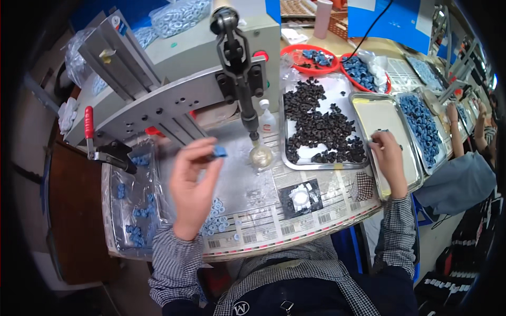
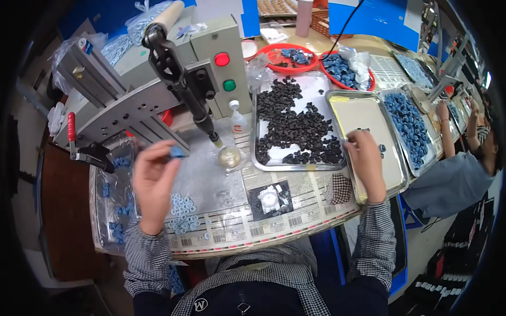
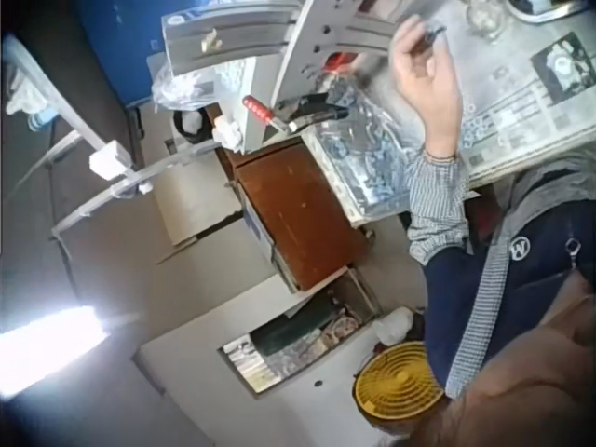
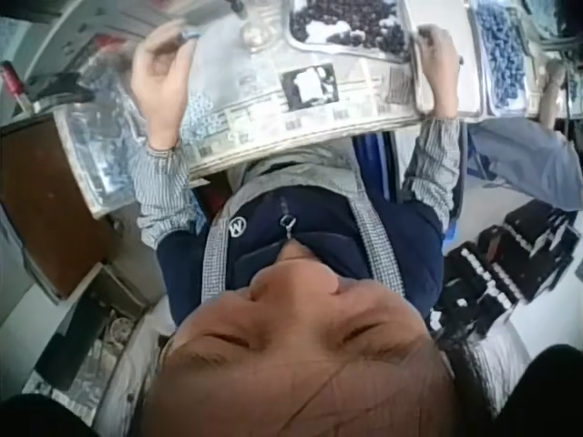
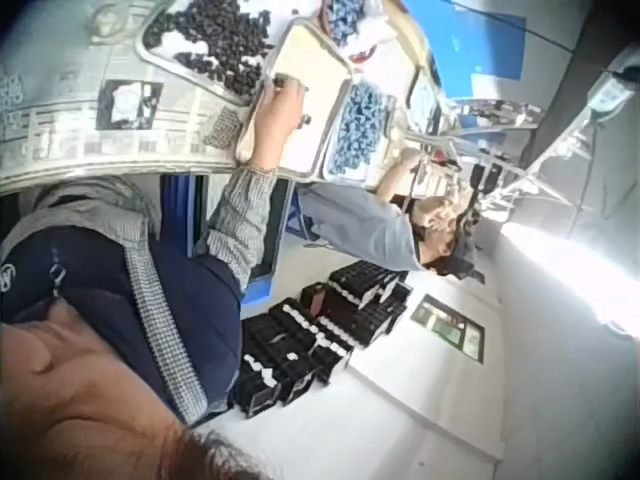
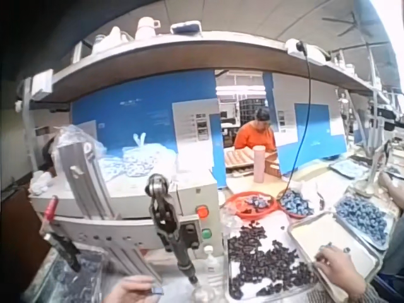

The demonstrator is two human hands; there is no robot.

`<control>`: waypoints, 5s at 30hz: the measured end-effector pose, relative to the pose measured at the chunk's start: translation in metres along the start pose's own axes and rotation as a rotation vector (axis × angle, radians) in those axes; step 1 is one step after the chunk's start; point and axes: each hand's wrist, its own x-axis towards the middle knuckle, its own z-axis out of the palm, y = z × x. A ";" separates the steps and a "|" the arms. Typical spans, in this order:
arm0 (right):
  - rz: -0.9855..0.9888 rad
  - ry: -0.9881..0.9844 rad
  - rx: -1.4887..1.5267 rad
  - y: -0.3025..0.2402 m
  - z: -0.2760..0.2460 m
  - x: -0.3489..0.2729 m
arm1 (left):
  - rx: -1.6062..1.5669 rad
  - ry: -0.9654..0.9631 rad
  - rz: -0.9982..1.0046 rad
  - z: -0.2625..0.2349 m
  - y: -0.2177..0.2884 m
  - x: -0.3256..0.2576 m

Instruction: Manually assembling small plastic and rubber components and finalizing the assembly using a lever-operated press at a workstation.

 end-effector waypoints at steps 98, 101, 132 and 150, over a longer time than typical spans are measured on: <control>0.069 -0.416 0.672 -0.164 0.052 -0.048 | -0.385 -0.131 -0.787 0.015 -0.029 -0.118; -0.129 -0.528 0.653 -0.172 0.052 -0.047 | -0.403 -0.135 -0.837 0.029 -0.016 -0.106; -0.322 -0.549 0.704 -0.173 0.086 -0.054 | -0.545 -0.242 -0.781 0.030 -0.038 -0.108; -0.264 -0.729 0.768 -0.212 0.064 -0.038 | -0.771 -0.125 -0.921 0.013 -0.017 -0.113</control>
